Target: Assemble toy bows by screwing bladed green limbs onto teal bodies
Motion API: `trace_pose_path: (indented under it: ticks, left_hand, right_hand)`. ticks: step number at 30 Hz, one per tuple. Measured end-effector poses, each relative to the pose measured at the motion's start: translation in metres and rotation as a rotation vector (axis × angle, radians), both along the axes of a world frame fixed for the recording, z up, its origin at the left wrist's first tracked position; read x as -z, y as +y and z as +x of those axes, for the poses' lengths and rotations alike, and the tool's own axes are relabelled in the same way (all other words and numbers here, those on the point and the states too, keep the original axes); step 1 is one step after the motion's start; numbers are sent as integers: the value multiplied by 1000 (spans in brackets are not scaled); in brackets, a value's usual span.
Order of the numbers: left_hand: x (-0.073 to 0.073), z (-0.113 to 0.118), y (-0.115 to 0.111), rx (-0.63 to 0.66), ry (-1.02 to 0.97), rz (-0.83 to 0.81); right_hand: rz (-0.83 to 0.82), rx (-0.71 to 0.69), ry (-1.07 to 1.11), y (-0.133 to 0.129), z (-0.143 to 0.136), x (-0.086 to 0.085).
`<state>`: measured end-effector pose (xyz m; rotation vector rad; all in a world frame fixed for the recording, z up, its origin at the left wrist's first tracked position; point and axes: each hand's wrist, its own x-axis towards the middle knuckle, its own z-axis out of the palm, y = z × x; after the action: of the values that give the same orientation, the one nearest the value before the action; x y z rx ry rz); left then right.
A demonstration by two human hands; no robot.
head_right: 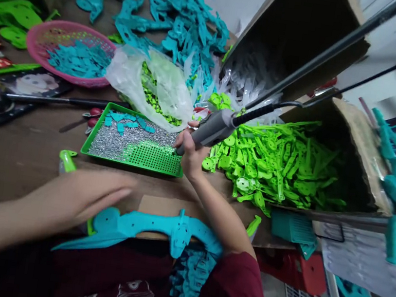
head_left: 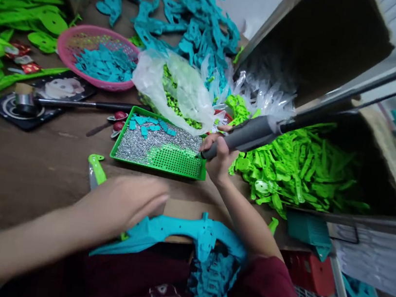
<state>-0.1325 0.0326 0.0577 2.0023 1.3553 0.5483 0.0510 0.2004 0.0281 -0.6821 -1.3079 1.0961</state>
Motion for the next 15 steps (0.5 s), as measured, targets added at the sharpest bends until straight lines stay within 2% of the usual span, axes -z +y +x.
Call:
trace_pose_path:
  ticks: [1,3,4,6,8,10,13,15]
  left_hand:
    - [5,6,36,75,37,143]
    - [22,19,98,247,164,284]
    - [32,24,120,299,236,297]
    - [49,27,144,359,337,306]
    - [57,21,145,333,342,322]
    - [53,8,131,252,261,342]
    - [30,-14,92,105,59,298]
    - [13,-28,53,-81,-124,173]
  right_hand:
    - [2,5,0,0,0,0]
    - [8,16,7,-1,2,-2]
    - [9,21,10,-1,3,-2]
    - [-4,43,4,0,4,-3]
    - [-35,64,-25,2,2,0]
    - [-69,59,-53,4,-1,6]
    - [-84,18,-49,5,-5,16]
    - [-67,-5,-27,6,-6,22]
